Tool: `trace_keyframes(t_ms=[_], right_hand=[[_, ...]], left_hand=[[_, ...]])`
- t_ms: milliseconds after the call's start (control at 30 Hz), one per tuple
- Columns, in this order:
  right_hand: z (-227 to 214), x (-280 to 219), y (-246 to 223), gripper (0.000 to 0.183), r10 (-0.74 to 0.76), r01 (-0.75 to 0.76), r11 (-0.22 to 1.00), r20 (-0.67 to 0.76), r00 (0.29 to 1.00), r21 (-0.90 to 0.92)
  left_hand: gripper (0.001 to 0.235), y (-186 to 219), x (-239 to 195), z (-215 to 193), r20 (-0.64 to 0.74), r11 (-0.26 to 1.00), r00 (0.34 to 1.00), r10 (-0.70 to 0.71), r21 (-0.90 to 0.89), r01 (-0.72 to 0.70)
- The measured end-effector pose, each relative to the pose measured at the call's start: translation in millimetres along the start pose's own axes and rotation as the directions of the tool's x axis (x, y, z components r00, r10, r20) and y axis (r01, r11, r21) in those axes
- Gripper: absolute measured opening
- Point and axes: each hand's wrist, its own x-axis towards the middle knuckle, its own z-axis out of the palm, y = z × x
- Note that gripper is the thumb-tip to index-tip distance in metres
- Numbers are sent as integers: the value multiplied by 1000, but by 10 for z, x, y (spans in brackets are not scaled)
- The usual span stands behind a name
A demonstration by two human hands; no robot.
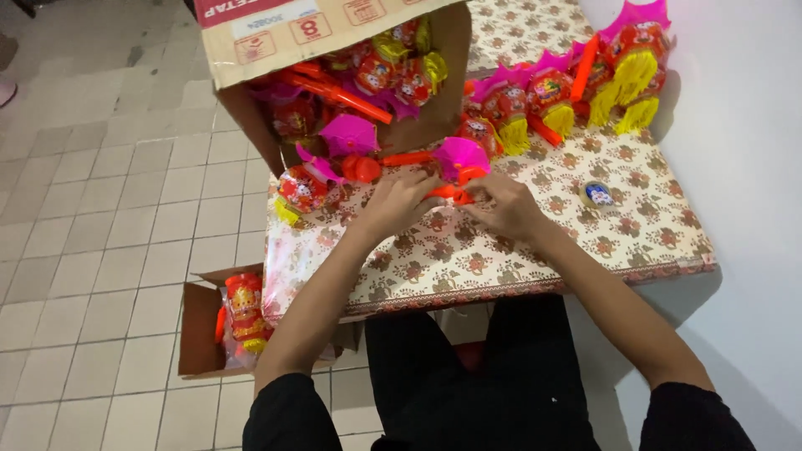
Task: Assembling colorful plastic lanterns by hand from components stored in a cardboard box.
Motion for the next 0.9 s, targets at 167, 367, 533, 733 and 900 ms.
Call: trace_keyframes(t_ms=[167,367,533,733,900], right_hand=[[93,142,127,26,-54,54,998,-22,998,-25],[-47,352,-53,20,-237,254,928,94,967,-274],[244,220,139,22,-348,345,915,21,937,-208],[232,164,276,25,-367,341,902,-56,928,-266],[207,197,288,21,-403,356,902,-179,897,-245]], left_hand=[[34,-391,-67,437,20,977,999,-38,-210,41],[36,-362,-99,179,142,925,984,-107,-350,151],[21,-474,-117,344,180,794,975,-129,-570,211],[36,-558,-44,413,307,302,915,-261,-875,379],[58,-331,0,74,426,-123,836,-345,-904,410]])
